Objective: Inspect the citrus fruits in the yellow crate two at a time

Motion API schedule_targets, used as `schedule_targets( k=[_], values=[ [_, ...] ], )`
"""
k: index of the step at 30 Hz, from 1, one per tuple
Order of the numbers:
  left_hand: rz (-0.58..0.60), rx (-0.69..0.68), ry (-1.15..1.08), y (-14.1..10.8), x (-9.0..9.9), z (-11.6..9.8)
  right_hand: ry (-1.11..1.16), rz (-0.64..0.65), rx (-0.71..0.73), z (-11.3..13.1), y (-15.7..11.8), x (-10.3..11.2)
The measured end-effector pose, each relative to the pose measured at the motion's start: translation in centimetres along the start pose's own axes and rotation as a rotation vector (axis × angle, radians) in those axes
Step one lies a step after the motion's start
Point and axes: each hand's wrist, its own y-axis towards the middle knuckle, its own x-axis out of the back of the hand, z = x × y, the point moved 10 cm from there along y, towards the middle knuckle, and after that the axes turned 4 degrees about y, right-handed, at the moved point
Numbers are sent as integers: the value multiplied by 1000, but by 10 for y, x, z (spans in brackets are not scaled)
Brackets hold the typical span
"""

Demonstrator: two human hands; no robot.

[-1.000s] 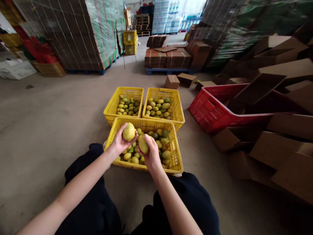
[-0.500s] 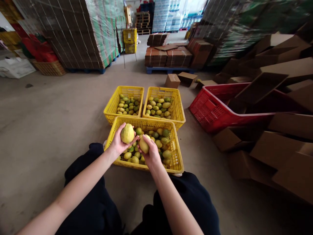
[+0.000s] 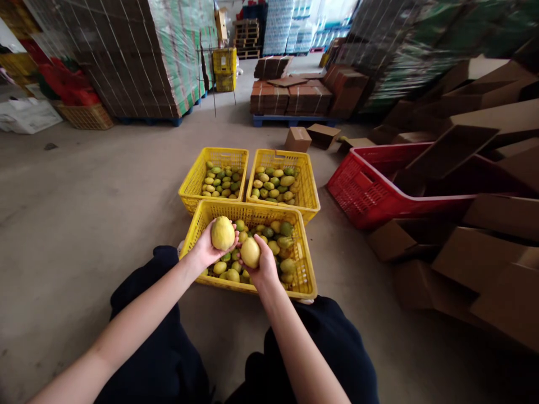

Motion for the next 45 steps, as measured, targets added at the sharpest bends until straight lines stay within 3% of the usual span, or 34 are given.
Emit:
schedule_targets(
  k=[5, 10, 14, 20, 27, 32, 38, 45],
  values=[
    [-19, -29, 27, 0, 0, -3, -42, -91, 78, 5, 2, 7],
    [36, -6, 4, 6, 0, 1, -11, -137, 18, 1, 0, 9],
    [16, -2, -24, 7, 3, 1, 8, -129, -32, -3, 0, 10],
    [-54, -129, 20, 1, 7, -13, 90, -136, 99, 9, -3, 7],
    [-40, -109, 45, 3, 8, -12, 117, -39, -20, 2, 1, 1],
    [-51, -59, 41, 5, 10, -6, 115, -135, 41, 8, 3, 14],
    [-51, -184, -30, -3, 5, -19, 146, -142, 128, 18, -6, 7],
    [0, -81, 59, 2, 7, -10, 192, -125, 58, 14, -5, 6]
  ],
)
